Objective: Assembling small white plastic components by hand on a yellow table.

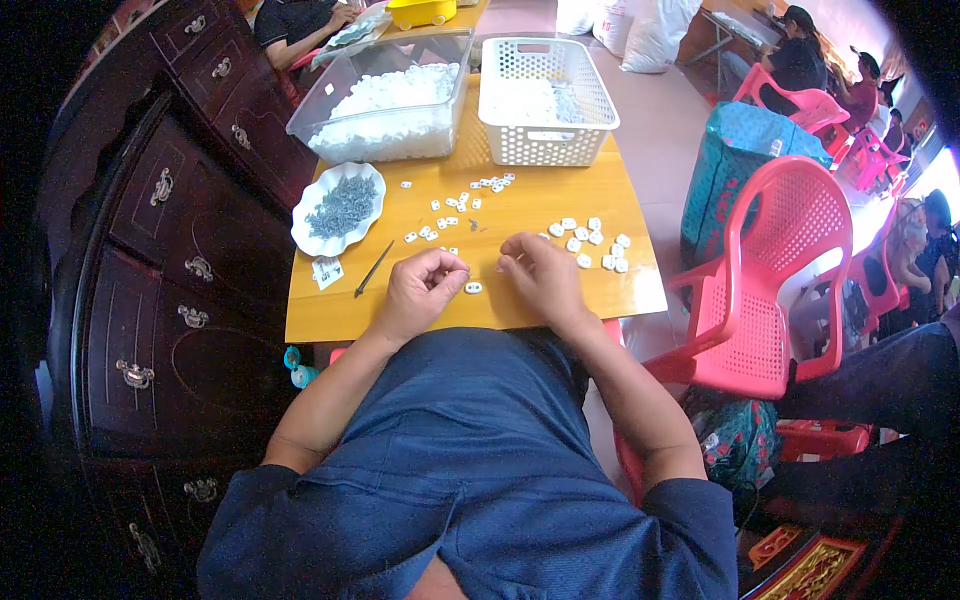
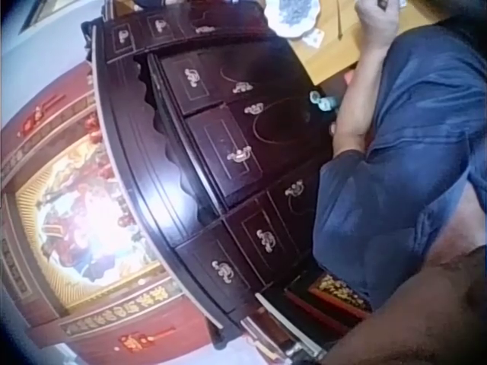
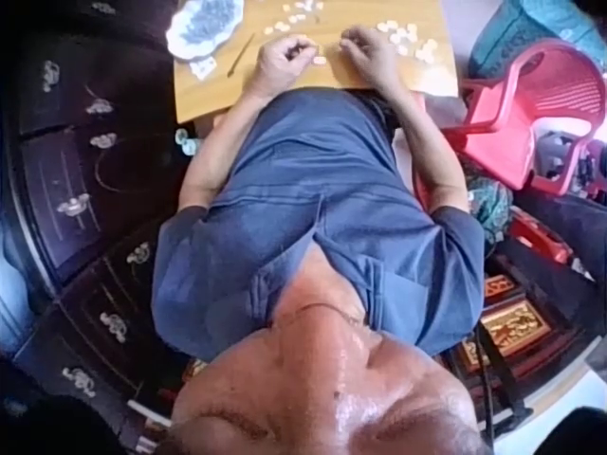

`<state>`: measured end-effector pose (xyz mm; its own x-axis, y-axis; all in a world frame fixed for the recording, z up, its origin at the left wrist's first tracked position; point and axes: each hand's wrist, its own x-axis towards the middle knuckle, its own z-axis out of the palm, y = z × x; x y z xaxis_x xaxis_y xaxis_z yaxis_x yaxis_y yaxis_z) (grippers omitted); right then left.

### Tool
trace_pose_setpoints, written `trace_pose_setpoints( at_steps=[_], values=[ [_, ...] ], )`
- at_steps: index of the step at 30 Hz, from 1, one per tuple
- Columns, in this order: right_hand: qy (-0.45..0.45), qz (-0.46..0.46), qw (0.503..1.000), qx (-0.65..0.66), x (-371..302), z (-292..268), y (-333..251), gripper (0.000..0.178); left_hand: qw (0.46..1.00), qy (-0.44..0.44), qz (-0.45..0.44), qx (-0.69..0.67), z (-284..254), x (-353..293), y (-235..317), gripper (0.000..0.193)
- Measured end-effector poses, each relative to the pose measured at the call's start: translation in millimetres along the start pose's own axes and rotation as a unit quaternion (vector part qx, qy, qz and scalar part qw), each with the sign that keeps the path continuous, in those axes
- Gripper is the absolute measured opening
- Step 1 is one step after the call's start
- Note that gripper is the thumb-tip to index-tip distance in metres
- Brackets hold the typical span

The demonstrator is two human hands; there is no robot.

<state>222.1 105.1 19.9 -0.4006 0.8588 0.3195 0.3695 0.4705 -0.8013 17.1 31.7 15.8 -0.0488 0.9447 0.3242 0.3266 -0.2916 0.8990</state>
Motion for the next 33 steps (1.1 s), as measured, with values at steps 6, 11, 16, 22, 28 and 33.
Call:
trace_pose_setpoints(
  at_steps=[6, 11, 16, 22, 28, 33],
  values=[
    [0.047, -0.110, 0.979, -0.168, 2.3, -0.4, 3.0, 0.012, 0.999, 0.020, -0.020, -0.024, -6.0, -2.3, -10.2, 0.007],
    [0.025, -0.133, 0.964, -0.229, 2.6, 10.3, 0.1, 0.014, 0.999, 0.000, -0.024, -0.022, -4.5, -1.7, -8.4, 0.006],
    [0.014, -0.116, 0.958, -0.262, 3.7, 15.8, 2.7, 0.014, 1.000, -0.002, -0.018, -0.011, -5.5, -2.1, -5.6, 0.005],
    [0.045, -0.120, 0.950, -0.284, 4.3, 13.9, 4.2, 0.016, 1.000, -0.009, -0.023, -0.011, -5.0, -2.9, -11.8, 0.005],
    [0.029, -0.124, 0.956, -0.264, 5.3, 14.7, 7.3, 0.018, 1.000, -0.006, -0.017, -0.009, -2.6, -3.3, -11.9, 0.005],
    [0.032, -0.104, 0.945, -0.307, 4.2, 14.4, 4.6, 0.021, 1.000, -0.010, -0.014, 0.002, -3.6, -3.2, -10.7, 0.005]
  ],
)
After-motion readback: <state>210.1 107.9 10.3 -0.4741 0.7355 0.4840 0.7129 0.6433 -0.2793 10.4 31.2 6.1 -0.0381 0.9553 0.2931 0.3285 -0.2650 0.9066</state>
